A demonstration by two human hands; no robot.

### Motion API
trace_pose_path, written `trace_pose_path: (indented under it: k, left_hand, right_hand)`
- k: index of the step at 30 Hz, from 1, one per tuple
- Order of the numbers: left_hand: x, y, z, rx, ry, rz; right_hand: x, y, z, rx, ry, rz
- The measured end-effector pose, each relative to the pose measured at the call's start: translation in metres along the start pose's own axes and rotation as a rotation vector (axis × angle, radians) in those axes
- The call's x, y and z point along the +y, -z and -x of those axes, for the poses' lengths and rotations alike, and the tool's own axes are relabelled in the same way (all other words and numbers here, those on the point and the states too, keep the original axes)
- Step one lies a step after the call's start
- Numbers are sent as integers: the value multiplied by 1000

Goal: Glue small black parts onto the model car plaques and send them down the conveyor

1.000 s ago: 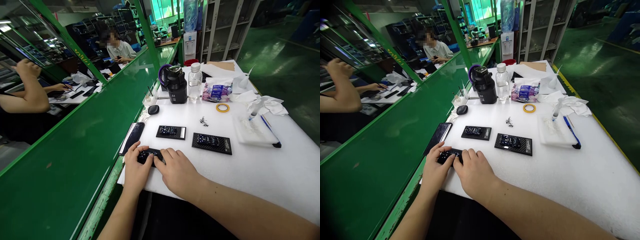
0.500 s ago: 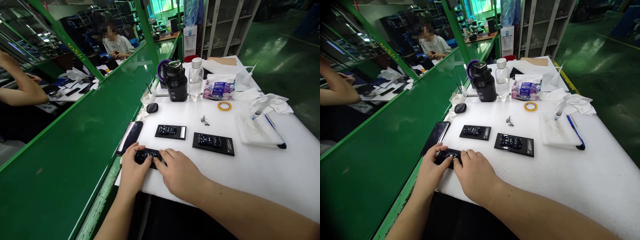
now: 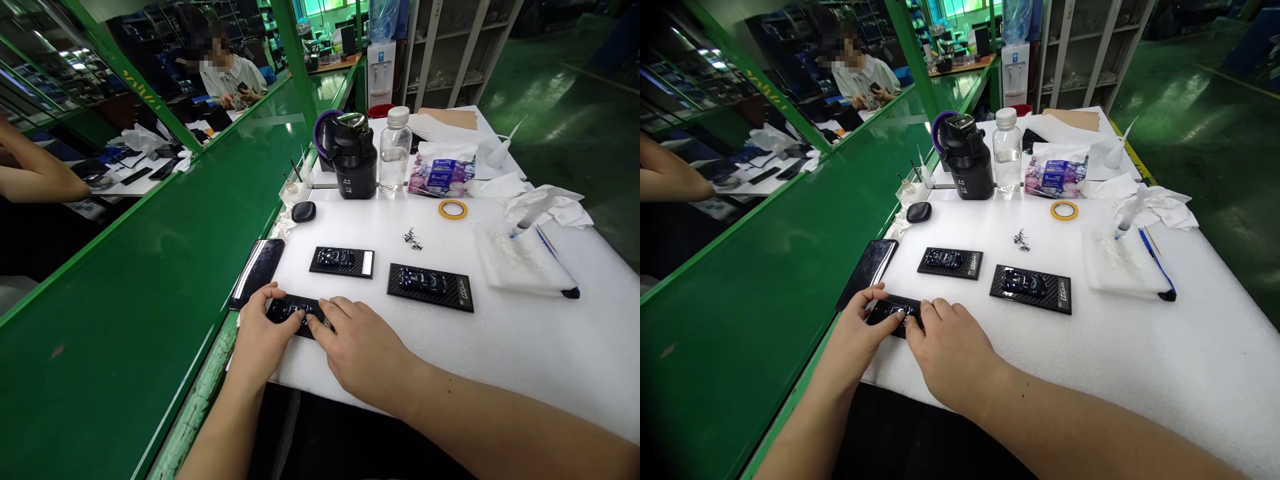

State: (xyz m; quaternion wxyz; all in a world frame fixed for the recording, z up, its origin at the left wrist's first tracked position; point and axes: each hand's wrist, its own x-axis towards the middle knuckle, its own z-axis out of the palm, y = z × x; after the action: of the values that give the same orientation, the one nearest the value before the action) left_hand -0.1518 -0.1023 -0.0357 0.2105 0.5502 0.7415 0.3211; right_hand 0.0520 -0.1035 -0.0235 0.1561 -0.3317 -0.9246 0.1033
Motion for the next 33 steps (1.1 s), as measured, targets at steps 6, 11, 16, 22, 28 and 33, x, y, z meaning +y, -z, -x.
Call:
trace_pose_path:
  k: [6, 11, 16, 22, 28, 33]
  left_hand:
    - [4, -1, -2, -36, 75, 47]
    - [2, 1, -3, -55, 63, 48]
    - [5, 2, -2, -22, 1, -9]
    - [5, 4, -3, -37, -14, -33]
    - [7, 10, -8, -138, -4, 29]
    - [10, 8, -11, -125, 18, -20]
  right_hand:
    - [-4, -2, 0, -8, -3, 31]
    - [-3, -3, 1, 16, 13, 55]
    - [0, -1, 1, 44, 14, 25]
    - [-4, 3, -3, -3, -1, 83]
    - [-14, 2, -8, -63, -45, 163]
    - [-18, -1, -10, -75, -67, 179]
